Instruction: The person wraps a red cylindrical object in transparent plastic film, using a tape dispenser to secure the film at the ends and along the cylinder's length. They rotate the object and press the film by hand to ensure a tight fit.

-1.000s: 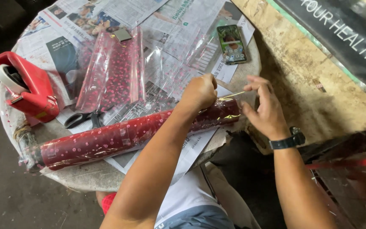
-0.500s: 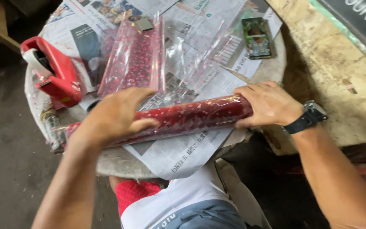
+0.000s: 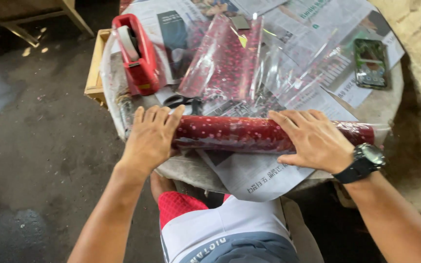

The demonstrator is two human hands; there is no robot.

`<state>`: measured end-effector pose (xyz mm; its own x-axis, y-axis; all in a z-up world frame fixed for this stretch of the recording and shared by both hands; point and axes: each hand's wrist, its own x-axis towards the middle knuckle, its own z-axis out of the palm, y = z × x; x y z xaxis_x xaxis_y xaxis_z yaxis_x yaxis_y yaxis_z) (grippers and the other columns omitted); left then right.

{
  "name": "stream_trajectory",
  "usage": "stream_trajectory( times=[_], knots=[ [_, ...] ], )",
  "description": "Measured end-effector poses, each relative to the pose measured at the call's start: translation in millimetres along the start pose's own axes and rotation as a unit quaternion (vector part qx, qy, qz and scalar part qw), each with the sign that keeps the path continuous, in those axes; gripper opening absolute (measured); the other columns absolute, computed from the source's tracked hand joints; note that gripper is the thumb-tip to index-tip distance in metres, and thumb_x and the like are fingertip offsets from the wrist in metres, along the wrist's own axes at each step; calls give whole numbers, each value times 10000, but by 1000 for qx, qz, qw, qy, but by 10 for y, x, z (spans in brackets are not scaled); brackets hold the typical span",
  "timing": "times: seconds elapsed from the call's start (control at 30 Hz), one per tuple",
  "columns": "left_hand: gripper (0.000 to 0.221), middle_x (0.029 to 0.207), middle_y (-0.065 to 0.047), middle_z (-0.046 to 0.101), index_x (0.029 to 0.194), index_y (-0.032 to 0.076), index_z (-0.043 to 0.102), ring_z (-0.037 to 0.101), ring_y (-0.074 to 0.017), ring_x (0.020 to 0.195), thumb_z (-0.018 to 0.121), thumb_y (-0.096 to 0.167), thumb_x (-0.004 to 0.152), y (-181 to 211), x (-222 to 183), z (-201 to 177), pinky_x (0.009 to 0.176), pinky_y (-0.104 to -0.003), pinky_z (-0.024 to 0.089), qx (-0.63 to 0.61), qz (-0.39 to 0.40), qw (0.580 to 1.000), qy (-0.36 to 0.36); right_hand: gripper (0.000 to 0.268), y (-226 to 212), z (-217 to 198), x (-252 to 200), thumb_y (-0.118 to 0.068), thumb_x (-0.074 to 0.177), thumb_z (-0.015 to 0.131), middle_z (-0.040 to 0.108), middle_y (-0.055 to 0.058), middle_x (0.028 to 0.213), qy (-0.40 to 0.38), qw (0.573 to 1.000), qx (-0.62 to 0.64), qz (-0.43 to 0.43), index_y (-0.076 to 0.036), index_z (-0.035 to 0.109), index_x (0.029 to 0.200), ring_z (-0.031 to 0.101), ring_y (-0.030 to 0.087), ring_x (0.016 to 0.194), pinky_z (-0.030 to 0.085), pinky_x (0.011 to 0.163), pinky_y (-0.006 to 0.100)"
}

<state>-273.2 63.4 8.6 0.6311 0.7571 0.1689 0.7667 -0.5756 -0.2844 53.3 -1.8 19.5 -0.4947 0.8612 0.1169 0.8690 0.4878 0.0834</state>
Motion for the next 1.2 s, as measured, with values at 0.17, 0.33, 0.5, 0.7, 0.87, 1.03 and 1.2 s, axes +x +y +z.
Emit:
stream_trajectory(
  times=[0.17,0.33,0.5,0.7,0.87,1.03,1.2],
  knots=[
    [675,1057,-75,484,1287,182,346,436,-263,957,540,290,650,-82,-57,100,910,-480,297,-16,-7,1000,13,980,-108,34,74,-454,455,787,510,84,1088,-25,999,20,37,-154,314,1258,557,282,867,442,751,412],
    [912,1218,-80,393,1290,197,314,370,-284,1092,699,466,508,-452,-385,13,859,-488,303,-7,-126,989,-79,982,-106,6,110,-467,469,774,509,84,1079,-70,996,25,52,-182,288,1273,550,301,910,465,739,445],
    [278,807,-39,581,961,95,542,569,-175,694,595,301,782,-132,-956,-179,615,-324,434,-363,-372,830,201,966,-139,-108,319,-609,523,691,493,105,1112,-235,964,18,126,-250,240,1299,588,288,923,478,785,421],
    [436,978,-98,636,1139,52,499,620,-143,819,575,221,745,936,-874,-22,649,-227,525,-776,-325,541,4,796,-148,-45,416,-510,496,709,599,19,1041,-222,962,106,119,-225,400,1172,619,208,898,493,747,356],
    [462,923,-106,591,1169,11,454,637,-155,704,572,200,765,1492,-772,73,498,-227,501,-871,-287,397,31,849,-256,73,178,-547,440,717,593,45,981,-57,996,-42,60,-155,419,1131,625,257,770,506,660,397],
    [573,966,-88,569,1211,7,423,622,-149,768,590,290,742,1620,-868,-75,534,-227,492,-887,-238,395,-11,794,-433,-233,-4,-527,412,724,579,-2,920,120,981,-154,-16,-157,481,1072,597,174,755,498,644,311],
    [534,1209,-217,443,1228,93,297,547,-280,996,573,93,771,1662,-910,-50,726,-273,461,-919,-134,325,179,788,-752,-846,-191,-649,532,613,605,29,992,152,948,-277,-50,-130,484,1110,631,163,796,543,704,295]
  ],
)
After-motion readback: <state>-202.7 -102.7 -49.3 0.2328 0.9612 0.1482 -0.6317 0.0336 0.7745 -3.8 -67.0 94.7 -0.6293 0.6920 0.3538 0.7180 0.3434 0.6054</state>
